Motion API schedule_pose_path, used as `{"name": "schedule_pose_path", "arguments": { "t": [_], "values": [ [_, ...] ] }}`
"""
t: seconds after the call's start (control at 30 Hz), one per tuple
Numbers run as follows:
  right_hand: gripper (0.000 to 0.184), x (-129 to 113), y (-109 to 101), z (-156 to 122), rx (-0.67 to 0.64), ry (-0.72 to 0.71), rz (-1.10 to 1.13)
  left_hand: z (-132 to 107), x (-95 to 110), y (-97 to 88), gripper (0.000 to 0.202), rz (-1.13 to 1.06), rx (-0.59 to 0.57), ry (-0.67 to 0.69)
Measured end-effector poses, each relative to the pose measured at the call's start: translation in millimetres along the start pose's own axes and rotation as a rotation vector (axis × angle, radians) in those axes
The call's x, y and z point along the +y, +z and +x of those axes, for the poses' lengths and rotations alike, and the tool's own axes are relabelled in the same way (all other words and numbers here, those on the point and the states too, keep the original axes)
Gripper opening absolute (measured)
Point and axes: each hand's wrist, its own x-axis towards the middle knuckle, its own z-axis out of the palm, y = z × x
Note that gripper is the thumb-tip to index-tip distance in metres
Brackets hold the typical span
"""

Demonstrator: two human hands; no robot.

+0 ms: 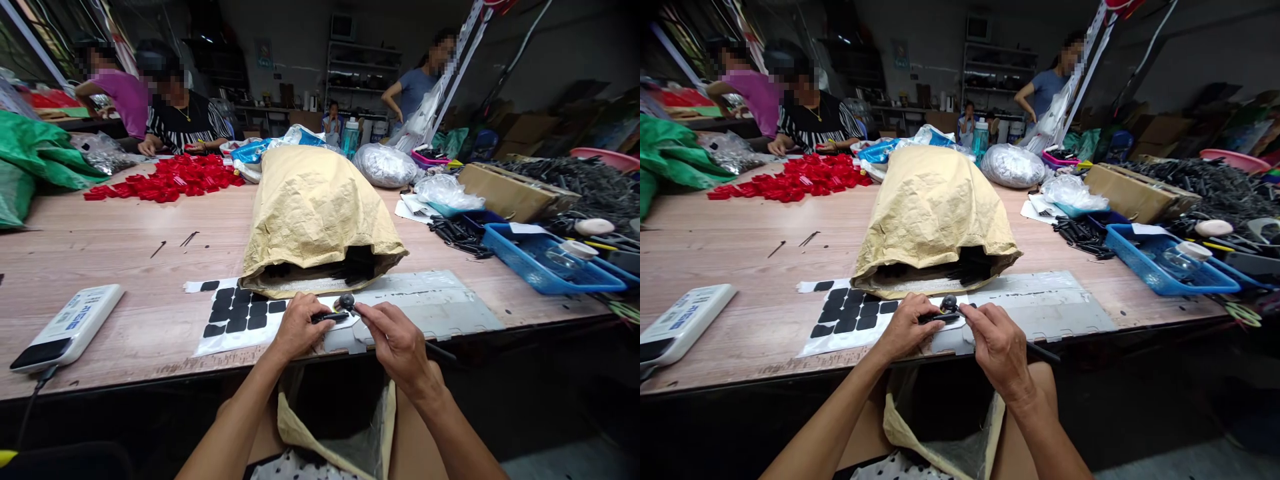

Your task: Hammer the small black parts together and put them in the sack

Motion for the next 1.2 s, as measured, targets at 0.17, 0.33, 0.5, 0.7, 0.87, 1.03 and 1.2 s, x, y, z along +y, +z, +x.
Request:
{"name": "schedule_pose_path", "arguments": {
  "t": [0.17, 0.33, 0.5, 0.7, 0.87, 1.03, 1.2],
  "values": [
    [0.041, -2.4, 9.1, -2.5, -0.045, -0.022, -0.073, 0.0, -1.0, 1.8, 0.014, -0.001, 0.007, -0.006],
    [0.038, 3.9, 3.4, -0.6, -0.013, -0.006, -0.082, 0.6, -1.4, 2.8, 0.015, 0.001, 0.011, -0.009],
    [0.038, 11.5, -2.2, -4.3, 0.017, 0.008, -0.035, 0.4, -0.9, 2.7, 0.014, -0.001, 0.016, -0.013],
    [0.031, 22.7, -1.9, -10.3, 0.014, 0.069, -0.033, 0.3, 0.5, 2.5, 0.012, -0.001, 0.01, -0.018],
    [0.024, 48.5, -9.5, -8.9, 0.041, 0.108, -0.069, 0.9, 0.7, 0.7, 0.015, -0.002, 0.006, -0.03],
    [0.019, 78.8, -6.8, -15.5, 0.016, 0.133, -0.198, 1.8, 1.9, -0.1, 0.016, -0.013, 0.005, -0.046],
    [0.019, 84.8, -2.5, -18.3, 0.026, 0.148, -0.269, 2.1, 1.8, 0.6, 0.017, -0.009, 0.003, -0.059]
  ]
}}
